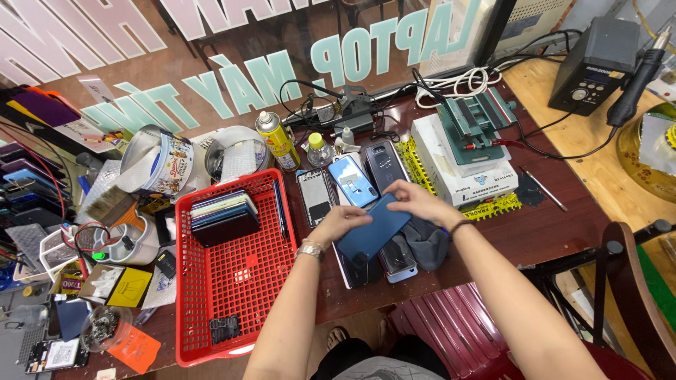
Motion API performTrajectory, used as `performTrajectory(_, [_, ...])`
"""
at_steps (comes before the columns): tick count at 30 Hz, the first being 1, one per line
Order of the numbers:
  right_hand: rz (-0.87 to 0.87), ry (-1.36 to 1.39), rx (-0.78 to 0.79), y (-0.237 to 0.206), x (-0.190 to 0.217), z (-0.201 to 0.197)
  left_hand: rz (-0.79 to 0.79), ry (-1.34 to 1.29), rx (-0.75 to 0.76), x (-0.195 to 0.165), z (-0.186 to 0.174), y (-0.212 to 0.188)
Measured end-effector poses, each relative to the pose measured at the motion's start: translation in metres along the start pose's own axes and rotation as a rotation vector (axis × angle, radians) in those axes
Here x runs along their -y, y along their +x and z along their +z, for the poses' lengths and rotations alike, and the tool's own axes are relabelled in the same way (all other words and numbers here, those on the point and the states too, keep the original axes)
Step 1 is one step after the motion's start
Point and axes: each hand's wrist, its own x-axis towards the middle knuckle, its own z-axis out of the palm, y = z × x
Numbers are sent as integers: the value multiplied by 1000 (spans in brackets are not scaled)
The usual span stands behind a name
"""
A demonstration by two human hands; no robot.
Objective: The person wipes multiple smartphones with a dark cloth, handling them one at a time. They pick up each phone from a red basket, wipe the front and back surfaces, and place the cleaned phones on the workbench.
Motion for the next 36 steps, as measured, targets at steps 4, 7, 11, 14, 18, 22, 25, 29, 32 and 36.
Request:
performTrajectory(4, [59, 614, -117, -12, -12, -9, -54, -955, 25, -9, -6, -23])
performTrajectory(7, [68, 861, -183, -17, -23, 11, 50, -1166, 48, -3, 11, -24])
performTrajectory(11, [119, 932, -114, -18, -32, 48, 181, -993, -12, 7, 37, -6])
performTrajectory(14, [137, 967, -48, -19, -37, 63, 231, -1024, -42, 11, 41, 3])
performTrajectory(18, [136, 1004, -11, -20, -38, 64, 175, -1124, -25, 6, 36, 6])
performTrajectory(22, [108, 1009, 30, -21, -37, 61, 187, -1106, -63, -5, 36, 3])
performTrajectory(25, [102, 1042, 30, -22, -33, 60, 196, -1126, -72, -9, 37, 1])
performTrajectory(29, [123, 1040, -15, -23, -29, 58, 227, -1179, -110, -1, 33, 3])
performTrajectory(32, [121, 1026, -77, -23, -30, 52, 233, -1219, -206, 13, 31, 12])
performTrajectory(36, [124, 1029, -195, -28, -38, 39, 33, -862, -502, 36, 35, 19])
